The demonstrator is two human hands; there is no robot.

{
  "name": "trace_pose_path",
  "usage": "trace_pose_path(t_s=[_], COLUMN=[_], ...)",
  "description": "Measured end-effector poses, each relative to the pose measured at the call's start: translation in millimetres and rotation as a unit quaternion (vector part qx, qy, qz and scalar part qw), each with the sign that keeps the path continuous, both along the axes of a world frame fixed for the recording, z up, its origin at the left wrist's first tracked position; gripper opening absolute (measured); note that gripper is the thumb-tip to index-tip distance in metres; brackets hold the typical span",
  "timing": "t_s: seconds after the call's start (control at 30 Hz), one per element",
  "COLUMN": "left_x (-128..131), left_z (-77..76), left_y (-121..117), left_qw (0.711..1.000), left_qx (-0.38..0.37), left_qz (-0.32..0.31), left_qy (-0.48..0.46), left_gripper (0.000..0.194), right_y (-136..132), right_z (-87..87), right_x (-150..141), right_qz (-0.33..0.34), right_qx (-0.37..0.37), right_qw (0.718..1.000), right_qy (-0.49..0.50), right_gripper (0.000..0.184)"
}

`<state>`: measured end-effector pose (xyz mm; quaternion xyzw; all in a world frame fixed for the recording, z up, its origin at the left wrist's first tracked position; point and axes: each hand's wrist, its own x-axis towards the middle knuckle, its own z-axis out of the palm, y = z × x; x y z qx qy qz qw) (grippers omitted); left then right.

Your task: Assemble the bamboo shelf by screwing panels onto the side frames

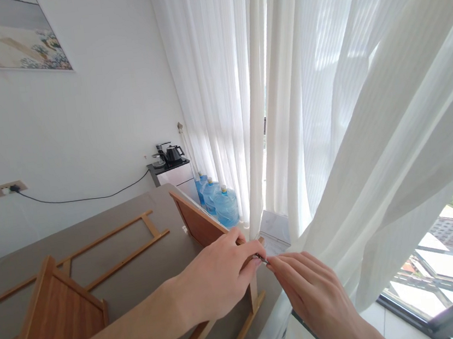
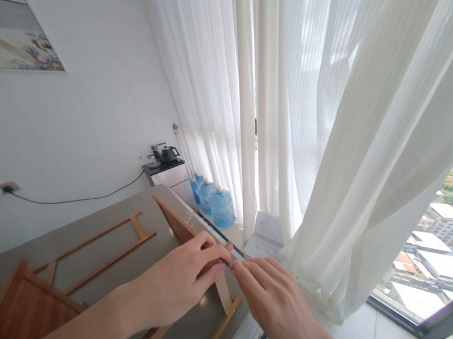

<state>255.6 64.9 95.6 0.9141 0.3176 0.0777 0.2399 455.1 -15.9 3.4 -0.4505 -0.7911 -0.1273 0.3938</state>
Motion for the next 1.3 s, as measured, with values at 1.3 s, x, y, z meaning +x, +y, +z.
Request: trace_pose_path(t_s=[1.3], left_x=[-2], left_z=[-6.1], left_y=[2], left_qw=[0.999], left_qx=[0.019], left_qz=[-0.018], left_qy=[-0.024], left_gripper=[0.035], right_y=[3], right_z=[5.7], right_x=[2], right_qz=[-0.002], right_qx=[0.022], right_qw=[0.999], right_qy=[-0.038], right_gripper=[0.021])
